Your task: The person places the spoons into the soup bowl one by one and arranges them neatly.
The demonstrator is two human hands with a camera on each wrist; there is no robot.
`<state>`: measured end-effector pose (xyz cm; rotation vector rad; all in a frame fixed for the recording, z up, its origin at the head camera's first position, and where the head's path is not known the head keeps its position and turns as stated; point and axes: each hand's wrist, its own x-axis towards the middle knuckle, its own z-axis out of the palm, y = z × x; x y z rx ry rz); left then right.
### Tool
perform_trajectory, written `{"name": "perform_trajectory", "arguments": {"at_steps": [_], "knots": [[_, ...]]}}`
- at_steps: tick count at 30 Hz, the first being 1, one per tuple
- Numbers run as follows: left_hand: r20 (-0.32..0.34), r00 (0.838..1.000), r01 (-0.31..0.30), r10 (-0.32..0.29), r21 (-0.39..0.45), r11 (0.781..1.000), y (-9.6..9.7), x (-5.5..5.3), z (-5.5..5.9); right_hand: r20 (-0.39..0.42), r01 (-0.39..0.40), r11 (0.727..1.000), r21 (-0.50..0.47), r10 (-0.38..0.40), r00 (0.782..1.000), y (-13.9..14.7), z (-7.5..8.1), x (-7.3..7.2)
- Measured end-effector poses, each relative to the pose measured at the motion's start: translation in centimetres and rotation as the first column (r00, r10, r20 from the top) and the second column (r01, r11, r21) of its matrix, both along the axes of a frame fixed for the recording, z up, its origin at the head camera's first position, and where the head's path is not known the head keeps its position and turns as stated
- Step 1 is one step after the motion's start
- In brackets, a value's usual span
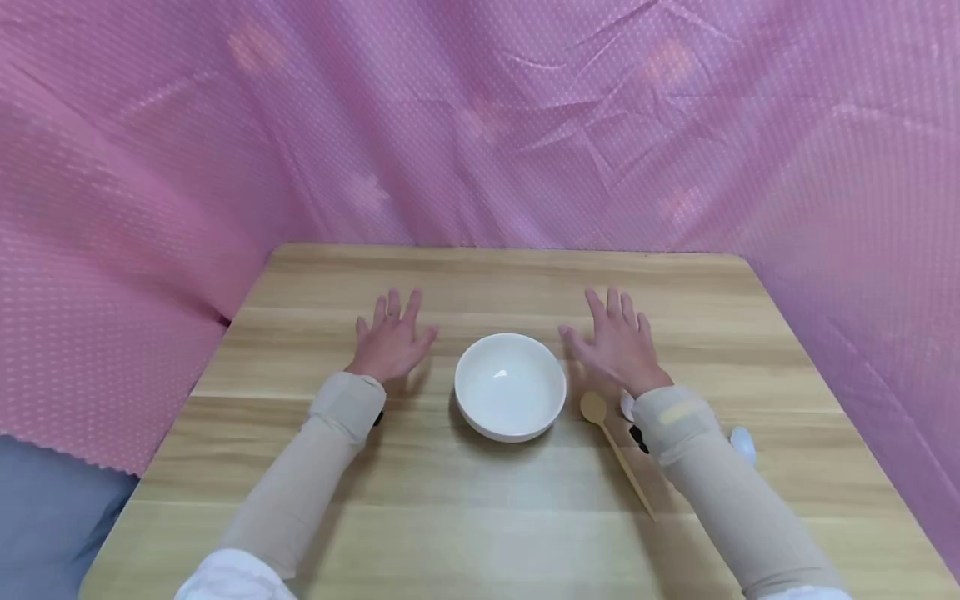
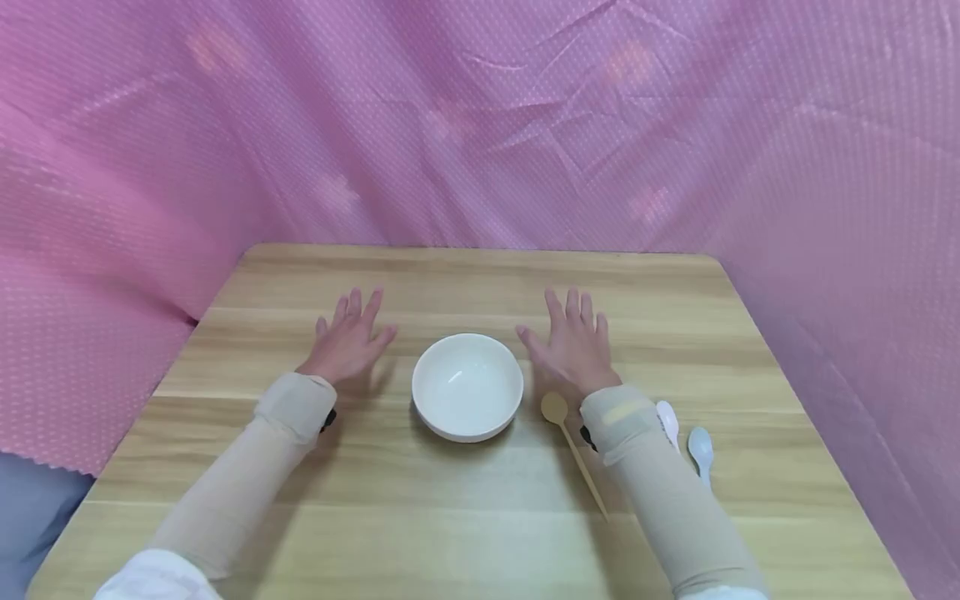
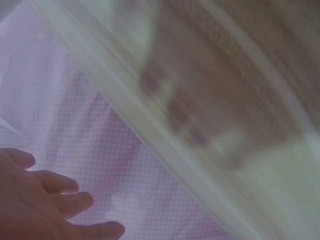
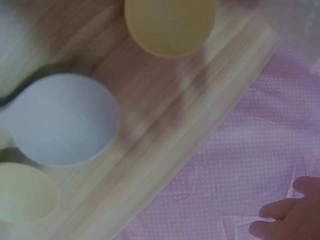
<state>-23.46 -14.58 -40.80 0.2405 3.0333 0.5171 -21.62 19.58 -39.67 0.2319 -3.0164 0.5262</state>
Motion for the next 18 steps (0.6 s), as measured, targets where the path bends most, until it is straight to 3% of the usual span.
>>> {"name": "perform_trajectory", "arguments": {"at_steps": [8, 11, 14, 18], "knots": [[0.126, 0.991, 0.028, -0.043, 0.122, 0.992, 0.2, 0.7, -0.2, 0.029, 0.005, 1.0, 0.002, -0.005, 1.0, 0.5, 0.3, 1.1], [0.145, 0.986, 0.055, -0.083, 0.186, 0.981, 0.4, 0.9, -0.3, 0.042, 0.01, 1.0, 0.005, -0.011, 0.999, 0.6, 0.3, 1.6], [0.164, 0.975, 0.091, -0.152, 0.328, 0.94, 0.6, 1.2, -0.4, 0.054, 0.018, 1.0, -0.001, -0.018, 0.998, 0.9, 0.3, 2.0], [0.2, 0.947, 0.11, -0.253, 0.54, 0.835, 1.1, 1.7, -0.4, 0.067, 0.01, 1.0, -0.017, -0.009, 0.998, 1.3, 0.6, 2.7]]}}
